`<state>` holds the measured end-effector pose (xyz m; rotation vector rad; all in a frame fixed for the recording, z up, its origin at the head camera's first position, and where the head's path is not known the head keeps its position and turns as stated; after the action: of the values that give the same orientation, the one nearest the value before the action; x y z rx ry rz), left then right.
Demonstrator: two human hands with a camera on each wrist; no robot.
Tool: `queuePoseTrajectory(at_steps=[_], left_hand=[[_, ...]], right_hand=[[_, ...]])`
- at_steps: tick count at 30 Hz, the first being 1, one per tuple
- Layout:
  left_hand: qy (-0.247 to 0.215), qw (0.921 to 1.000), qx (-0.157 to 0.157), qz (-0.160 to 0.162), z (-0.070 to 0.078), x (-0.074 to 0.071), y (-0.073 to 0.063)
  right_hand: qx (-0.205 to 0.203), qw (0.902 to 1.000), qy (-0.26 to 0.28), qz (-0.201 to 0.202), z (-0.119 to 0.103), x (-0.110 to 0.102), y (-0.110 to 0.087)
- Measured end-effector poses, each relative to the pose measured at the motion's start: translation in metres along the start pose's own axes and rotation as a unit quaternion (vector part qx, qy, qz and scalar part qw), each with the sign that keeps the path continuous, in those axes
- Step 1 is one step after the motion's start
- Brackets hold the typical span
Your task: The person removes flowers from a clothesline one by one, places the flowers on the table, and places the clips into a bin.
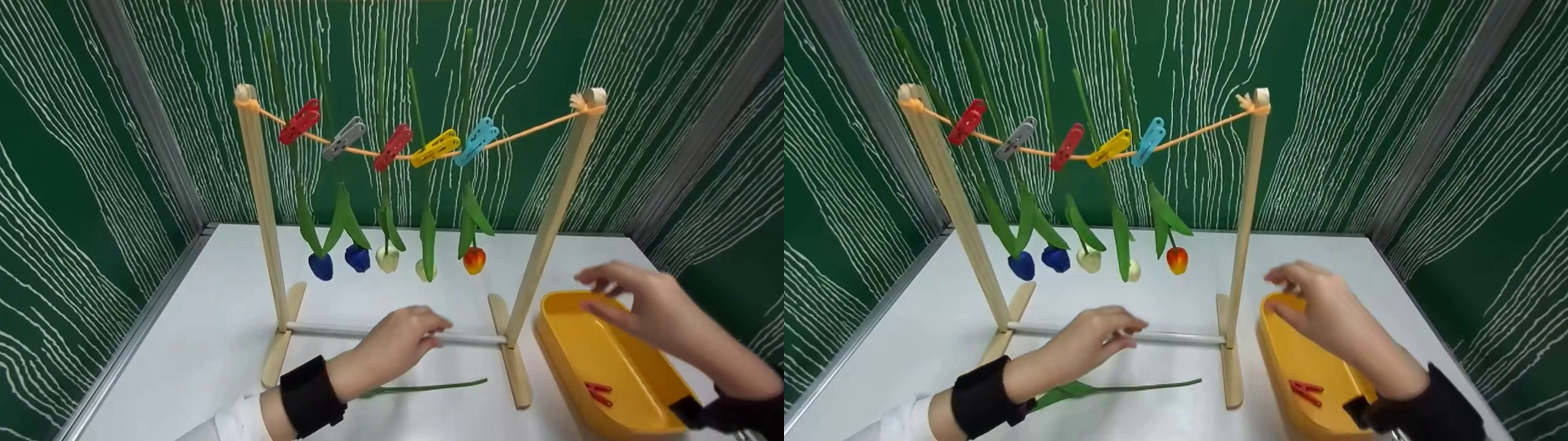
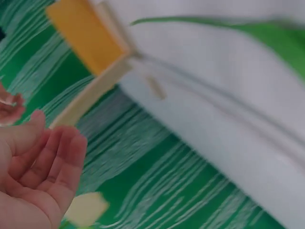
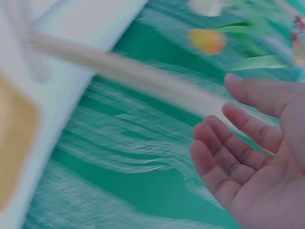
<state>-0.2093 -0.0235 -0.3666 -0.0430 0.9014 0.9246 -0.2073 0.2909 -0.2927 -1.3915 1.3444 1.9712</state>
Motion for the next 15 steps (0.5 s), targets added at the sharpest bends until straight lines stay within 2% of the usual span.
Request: queuePoseTrajectory(at_steps=[2,4,6,10,15], left_hand=[[-0.033,0.9978,0.035,0.044,0.014,-0.01,0.007],[-0.06,0.9922,0.063,0.089,0.026,-0.021,0.015],[-0.092,0.9852,0.072,0.126,0.034,-0.032,0.022],[-0.151,0.972,0.048,0.173,0.045,-0.049,0.037],[-0.22,0.9554,-0.009,0.197,0.05,-0.06,0.056]], right_hand=[[-0.022,0.9993,-0.004,0.029,-0.011,-0.018,0.018],[-0.032,0.9986,0.006,0.043,-0.021,-0.034,0.036],[-0.041,0.9979,0.02,0.047,-0.031,-0.046,0.052],[-0.055,0.9963,0.045,0.048,-0.047,-0.063,0.081],[-0.05,0.9938,0.076,0.064,-0.059,-0.074,0.112]])
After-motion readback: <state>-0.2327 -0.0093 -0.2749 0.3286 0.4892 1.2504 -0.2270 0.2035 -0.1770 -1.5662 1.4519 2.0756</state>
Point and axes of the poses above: each hand's wrist, its own y-axis towards the middle knuckle, its own x-axis out of the palm, z = x × y, the point moved 2 cm from there along y, towards the middle knuckle, and after that the axes turned 15 degrees about -y, right-handed, at the moved point
